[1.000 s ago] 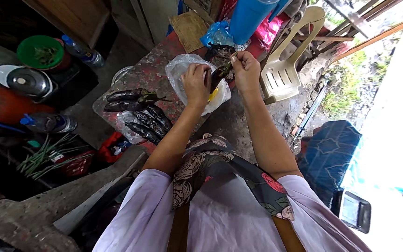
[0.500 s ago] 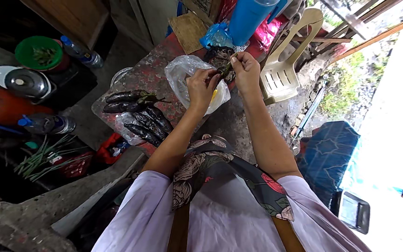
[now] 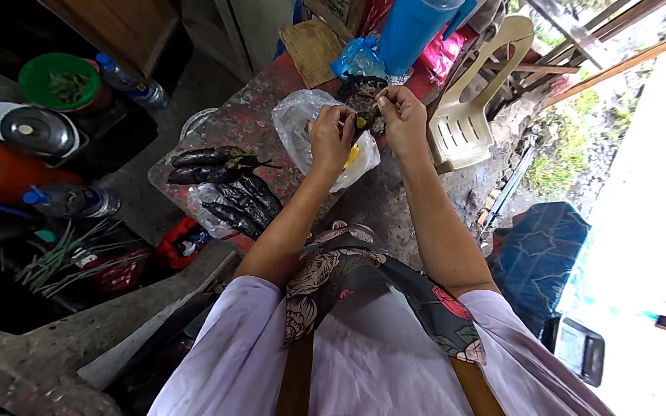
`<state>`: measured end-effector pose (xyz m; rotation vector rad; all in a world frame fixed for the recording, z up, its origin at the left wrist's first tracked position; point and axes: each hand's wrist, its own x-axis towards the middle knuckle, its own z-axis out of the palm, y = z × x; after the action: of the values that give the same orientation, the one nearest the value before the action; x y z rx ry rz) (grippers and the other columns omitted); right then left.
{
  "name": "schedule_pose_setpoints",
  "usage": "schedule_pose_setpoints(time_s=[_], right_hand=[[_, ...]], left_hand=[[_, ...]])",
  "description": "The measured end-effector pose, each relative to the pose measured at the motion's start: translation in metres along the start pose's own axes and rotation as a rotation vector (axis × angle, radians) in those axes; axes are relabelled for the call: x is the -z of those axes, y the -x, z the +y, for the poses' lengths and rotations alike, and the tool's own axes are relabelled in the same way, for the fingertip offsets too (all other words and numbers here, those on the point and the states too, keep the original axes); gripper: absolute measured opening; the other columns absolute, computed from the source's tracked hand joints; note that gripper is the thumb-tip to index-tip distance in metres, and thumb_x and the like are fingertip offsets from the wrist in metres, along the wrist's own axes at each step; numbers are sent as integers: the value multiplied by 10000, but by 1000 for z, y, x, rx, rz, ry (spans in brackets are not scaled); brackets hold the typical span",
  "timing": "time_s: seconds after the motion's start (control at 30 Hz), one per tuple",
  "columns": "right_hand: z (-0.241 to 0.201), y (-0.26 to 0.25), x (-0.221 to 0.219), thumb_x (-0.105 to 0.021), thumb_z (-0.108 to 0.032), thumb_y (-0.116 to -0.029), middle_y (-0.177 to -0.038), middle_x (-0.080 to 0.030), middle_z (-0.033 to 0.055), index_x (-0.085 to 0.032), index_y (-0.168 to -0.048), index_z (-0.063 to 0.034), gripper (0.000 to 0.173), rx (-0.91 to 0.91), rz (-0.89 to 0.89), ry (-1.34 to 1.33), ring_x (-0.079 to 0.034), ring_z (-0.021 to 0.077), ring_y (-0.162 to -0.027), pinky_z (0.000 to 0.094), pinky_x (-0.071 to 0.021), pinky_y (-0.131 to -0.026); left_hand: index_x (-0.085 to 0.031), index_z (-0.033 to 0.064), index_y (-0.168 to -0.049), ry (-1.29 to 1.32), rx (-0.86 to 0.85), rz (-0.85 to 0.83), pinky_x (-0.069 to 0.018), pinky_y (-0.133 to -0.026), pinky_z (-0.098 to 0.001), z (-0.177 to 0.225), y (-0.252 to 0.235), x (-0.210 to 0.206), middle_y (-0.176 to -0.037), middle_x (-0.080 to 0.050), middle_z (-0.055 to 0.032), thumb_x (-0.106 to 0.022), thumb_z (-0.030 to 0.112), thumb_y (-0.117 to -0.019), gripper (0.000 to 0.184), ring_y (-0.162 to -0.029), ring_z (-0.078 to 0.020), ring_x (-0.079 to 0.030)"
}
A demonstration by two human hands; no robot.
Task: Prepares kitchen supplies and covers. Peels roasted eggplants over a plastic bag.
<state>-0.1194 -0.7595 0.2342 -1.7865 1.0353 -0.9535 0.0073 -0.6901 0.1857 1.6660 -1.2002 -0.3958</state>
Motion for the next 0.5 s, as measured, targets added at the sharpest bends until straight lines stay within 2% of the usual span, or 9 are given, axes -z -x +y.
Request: schedule_pose_setpoints(time_s=[0.1,0.17,0.23,0.3,0.37,0.43,0.5], right_hand=[[-1,0,1,-550,-36,-1020,-1013,-678,87,-670,-1076,39,152,10,-4,-11,-635,59,-924,231,-523,-855],[-1,-2,2,-543,-33,-1023,-995,-670,81,-663,-1086,45,157,18,0,-27,-631,52,-909,227,-526,-844],[-2,-3,5,-542,-34,-1025,-984,-663,66,-661,-1080,37,149,16,9,-42,-623,40,-897,215,-522,-830],[-2,-5,7,-546,-42,-1028,-992,-667,63,-663,-1074,30,144,13,15,-43,-627,38,-908,213,-523,-837],[-2,-6,9,-546,-44,-1029,-1007,-667,69,-661,-1078,32,147,10,16,-40,-628,41,-918,213,-523,-843],[-1,-6,9,-550,-45,-1023,-1001,-668,68,-662,-1075,31,145,14,25,-36,-627,41,-915,213,-521,-838],[-1,-5,9,-552,-42,-1022,-1008,-667,71,-660,-1081,38,146,14,30,-36,-626,37,-911,207,-522,-832]], left_hand=[[-698,-18,-1099,10,56,-4,-457,-928,-493,-4,-4,2,-1035,-675,-162,-562,132,-1022,217,-941,-268,-647],[-696,-17,-1104,1,110,4,-506,-887,-420,-13,-7,2,-1047,-671,-165,-563,159,-1029,233,-923,-244,-651],[-695,-22,-1092,-36,165,-13,-534,-854,-397,-24,-9,3,-1051,-670,-179,-590,159,-1021,221,-902,-250,-663],[-698,-16,-1094,-119,222,-64,-529,-898,-433,-35,-10,4,-1072,-680,-181,-613,162,-1009,214,-951,-273,-673],[-695,-17,-1087,-180,284,-134,-474,-968,-523,-43,-9,5,-1087,-675,-184,-650,178,-992,222,-1015,-312,-658],[-699,-17,-1072,-221,307,-196,-446,-998,-567,-46,-8,6,-1096,-677,-188,-680,191,-980,228,-1052,-334,-650],[-724,23,-1117,-252,301,-279,-437,-1010,-604,-43,-7,10,-1153,-679,-203,-638,109,-986,179,-1105,-364,-643]])
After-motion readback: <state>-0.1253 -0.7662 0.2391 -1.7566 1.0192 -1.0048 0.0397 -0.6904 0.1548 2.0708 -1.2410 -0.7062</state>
